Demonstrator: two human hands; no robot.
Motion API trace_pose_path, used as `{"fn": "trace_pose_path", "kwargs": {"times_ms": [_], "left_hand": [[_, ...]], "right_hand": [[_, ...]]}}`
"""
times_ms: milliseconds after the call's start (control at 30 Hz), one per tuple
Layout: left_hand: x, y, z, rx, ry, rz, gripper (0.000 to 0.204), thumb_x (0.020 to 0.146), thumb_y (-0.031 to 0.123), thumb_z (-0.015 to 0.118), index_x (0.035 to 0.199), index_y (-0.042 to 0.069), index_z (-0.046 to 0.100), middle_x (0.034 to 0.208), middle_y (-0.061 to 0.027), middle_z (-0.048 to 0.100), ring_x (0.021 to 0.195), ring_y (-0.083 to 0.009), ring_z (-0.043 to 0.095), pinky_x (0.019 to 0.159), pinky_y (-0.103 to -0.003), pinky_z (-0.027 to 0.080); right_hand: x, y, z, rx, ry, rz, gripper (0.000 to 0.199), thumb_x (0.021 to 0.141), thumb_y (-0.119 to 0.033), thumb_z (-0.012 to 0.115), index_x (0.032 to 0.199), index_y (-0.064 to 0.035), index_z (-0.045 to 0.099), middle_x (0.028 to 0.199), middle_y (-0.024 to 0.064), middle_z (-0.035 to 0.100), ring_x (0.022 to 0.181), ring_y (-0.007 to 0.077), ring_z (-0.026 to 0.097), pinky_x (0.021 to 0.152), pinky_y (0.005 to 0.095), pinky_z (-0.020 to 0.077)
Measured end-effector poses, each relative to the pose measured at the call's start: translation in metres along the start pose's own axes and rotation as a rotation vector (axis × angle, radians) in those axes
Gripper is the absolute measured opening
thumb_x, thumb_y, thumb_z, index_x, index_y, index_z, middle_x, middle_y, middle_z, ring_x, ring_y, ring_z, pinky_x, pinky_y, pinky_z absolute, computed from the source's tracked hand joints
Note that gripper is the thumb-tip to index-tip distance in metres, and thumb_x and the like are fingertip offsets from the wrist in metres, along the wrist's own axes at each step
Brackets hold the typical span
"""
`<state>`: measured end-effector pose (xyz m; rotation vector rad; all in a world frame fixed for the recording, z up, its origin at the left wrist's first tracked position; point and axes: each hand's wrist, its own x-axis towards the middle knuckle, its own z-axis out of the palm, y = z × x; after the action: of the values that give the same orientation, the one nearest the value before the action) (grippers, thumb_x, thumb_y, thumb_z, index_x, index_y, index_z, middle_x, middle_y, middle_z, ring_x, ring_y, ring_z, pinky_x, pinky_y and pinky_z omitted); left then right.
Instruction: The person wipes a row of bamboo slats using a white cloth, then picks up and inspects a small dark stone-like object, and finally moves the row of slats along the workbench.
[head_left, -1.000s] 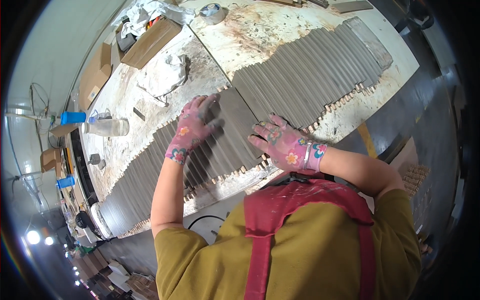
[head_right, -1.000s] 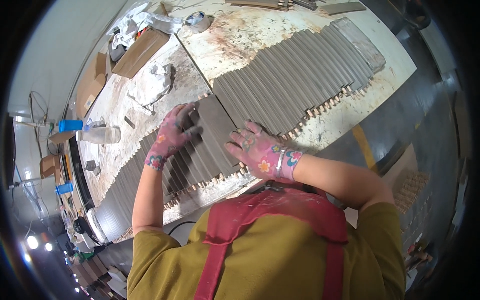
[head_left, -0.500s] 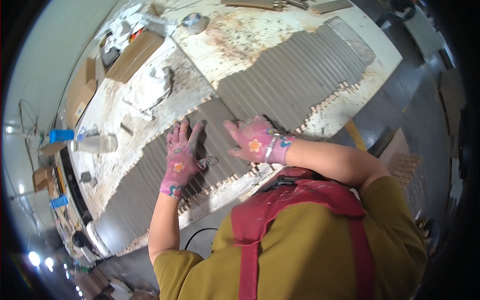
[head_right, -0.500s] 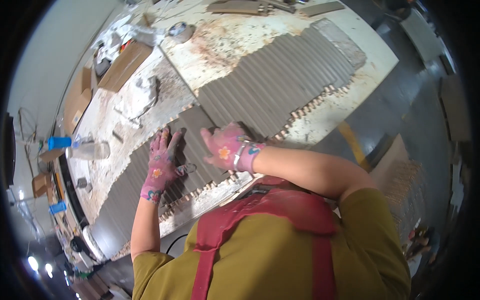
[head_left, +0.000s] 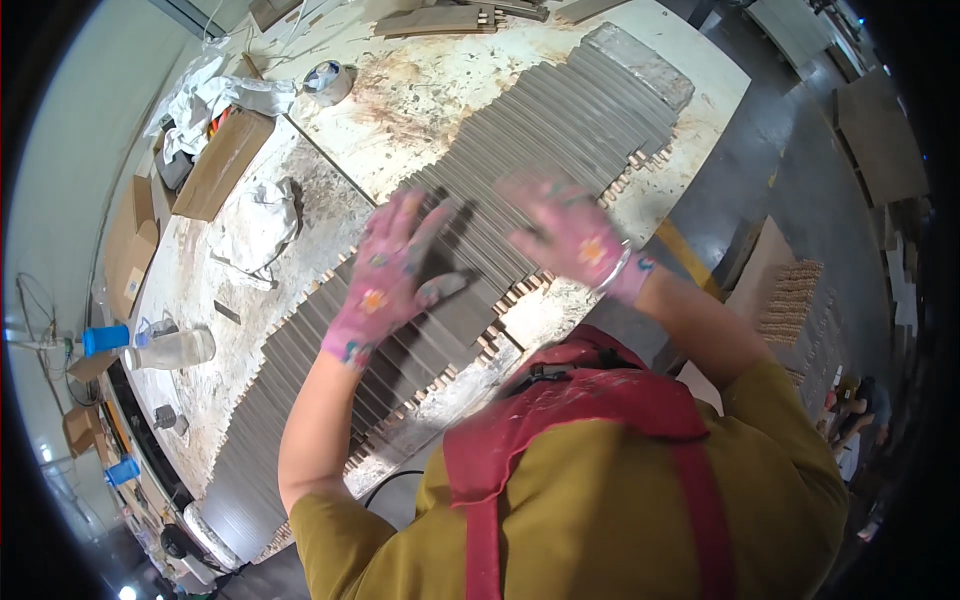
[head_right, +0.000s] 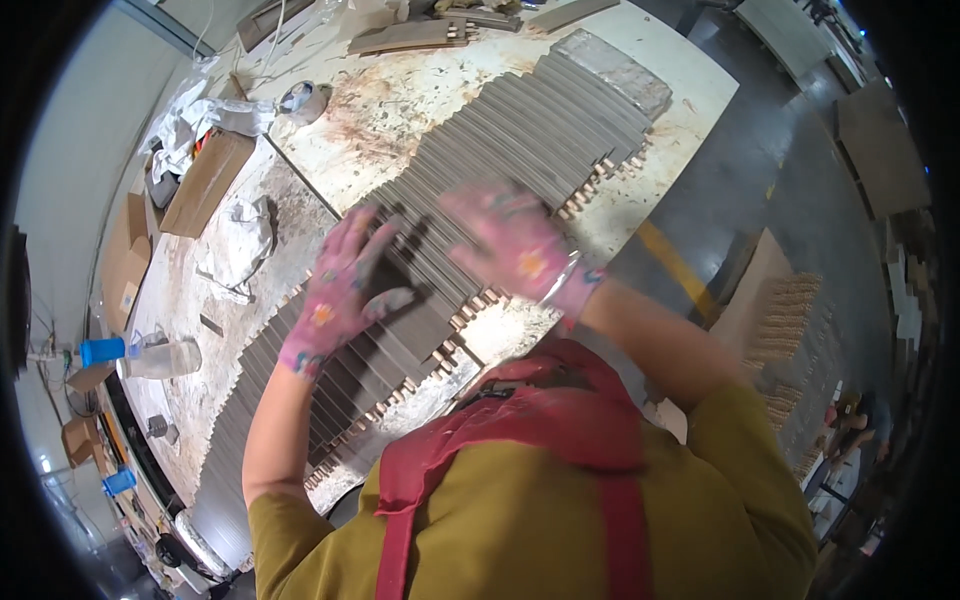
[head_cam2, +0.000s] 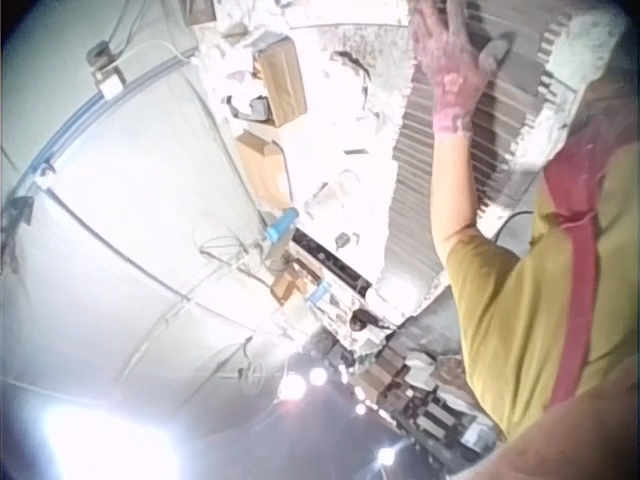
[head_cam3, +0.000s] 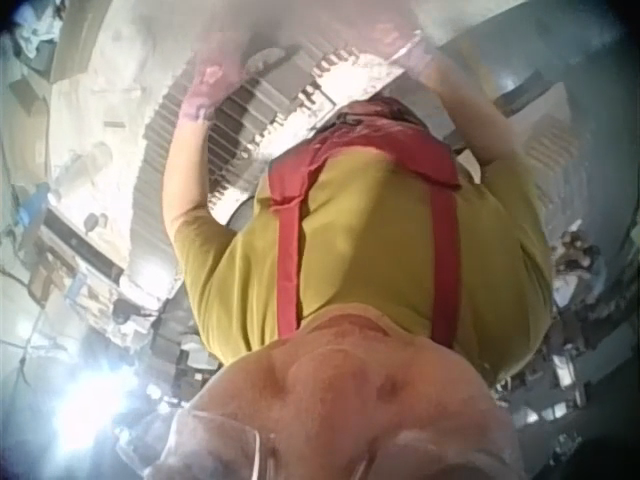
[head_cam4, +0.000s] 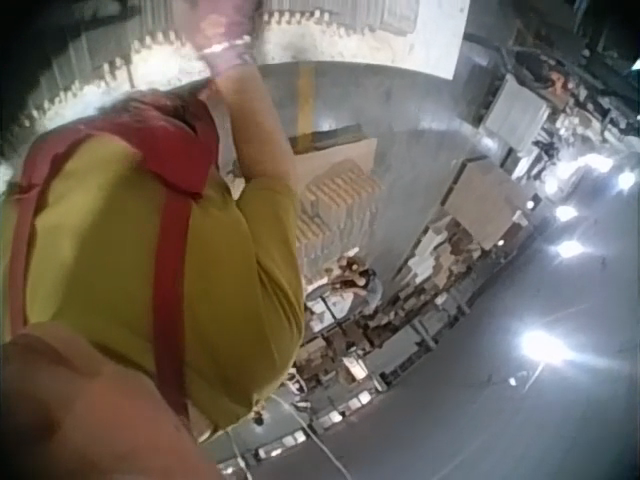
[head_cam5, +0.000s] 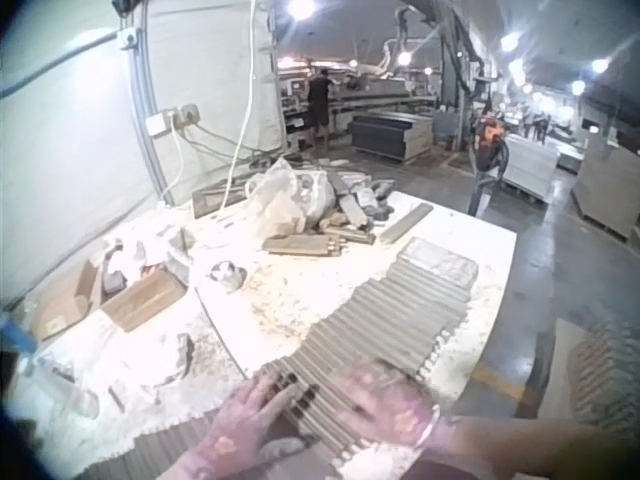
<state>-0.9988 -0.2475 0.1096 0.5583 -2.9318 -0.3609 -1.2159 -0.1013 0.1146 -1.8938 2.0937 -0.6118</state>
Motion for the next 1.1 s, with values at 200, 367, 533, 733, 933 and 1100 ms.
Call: {"fn": "trace_pose_path", "kwargs": {"times_ms": [200, 367, 533, 733, 933, 1100], "left_hand": [[0.080, 0.009, 0.051, 0.042, -0.060, 0.317, 0.074, 0.083, 0.056, 0.061, 0.141, 0.012, 0.045, 0.148, -0.0193, 0.035, 0.138, -0.0406, 0.031, 0.111, -0.055, 0.024], [0.098, 0.017, 0.072, 0.100, -0.076, 0.351, 0.078, 0.082, 0.057, 0.061, 0.145, 0.014, 0.040, 0.149, -0.0184, 0.033, 0.139, -0.0401, 0.030, 0.113, -0.055, 0.019], [0.110, 0.020, 0.072, 0.088, -0.044, 0.333, 0.080, 0.079, 0.054, 0.066, 0.144, 0.014, 0.041, 0.148, -0.0186, 0.035, 0.137, -0.0399, 0.033, 0.112, -0.056, 0.020], [0.143, 0.038, 0.055, 0.032, 0.069, 0.327, 0.068, 0.086, 0.051, 0.061, 0.140, 0.013, 0.045, 0.144, -0.0166, 0.041, 0.135, -0.0372, 0.035, 0.109, -0.052, 0.028], [0.226, 0.053, 0.096, 0.068, 0.153, 0.325, 0.063, 0.088, 0.050, 0.058, 0.140, 0.016, 0.046, 0.145, -0.0144, 0.041, 0.136, -0.0362, 0.035, 0.112, -0.052, 0.023], [0.256, 0.068, 0.111, 0.075, 0.129, 0.397, 0.058, 0.089, 0.047, 0.056, 0.138, 0.018, 0.049, 0.143, -0.0150, 0.044, 0.137, -0.0350, 0.036, 0.108, -0.055, 0.023]], "right_hand": [[0.005, 0.057, 0.023, -0.370, 0.054, 0.032, 0.066, 0.090, -0.051, 0.054, 0.145, -0.0188, 0.038, 0.150, 0.0161, 0.035, 0.137, 0.0340, 0.036, 0.114, 0.0514, 0.0184], [-0.005, 0.083, 0.035, -0.346, -0.002, 0.116, 0.067, 0.091, -0.054, 0.050, 0.146, -0.0184, 0.036, 0.150, 0.0170, 0.034, 0.137, 0.0365, 0.034, 0.114, 0.0520, 0.0186], [0.002, 0.101, 0.036, -0.309, 0.084, 0.056, 0.065, 0.091, -0.056, 0.050, 0.145, -0.0215, 0.038, 0.148, 0.0164, 0.037, 0.136, 0.0360, 0.036, 0.114, 0.0520, 0.0187], [0.003, 0.144, -0.022, -0.297, 0.181, 0.133, 0.062, 0.093, -0.050, 0.050, 0.145, -0.0179, 0.037, 0.149, 0.0125, 0.036, 0.138, 0.0308, 0.034, 0.113, 0.0505, 0.0237], [0.030, 0.230, -0.042, -0.481, 0.280, 0.364, 0.060, 0.093, -0.050, 0.050, 0.143, -0.0192, 0.039, 0.150, 0.0119, 0.035, 0.139, 0.0298, 0.032, 0.114, 0.0485, 0.0201], [0.014, 0.261, -0.040, -0.426, 0.225, 0.456, 0.061, 0.093, -0.055, 0.046, 0.144, -0.0213, 0.039, 0.150, 0.0108, 0.036, 0.141, 0.0280, 0.029, 0.114, 0.0499, 0.0157]]}}
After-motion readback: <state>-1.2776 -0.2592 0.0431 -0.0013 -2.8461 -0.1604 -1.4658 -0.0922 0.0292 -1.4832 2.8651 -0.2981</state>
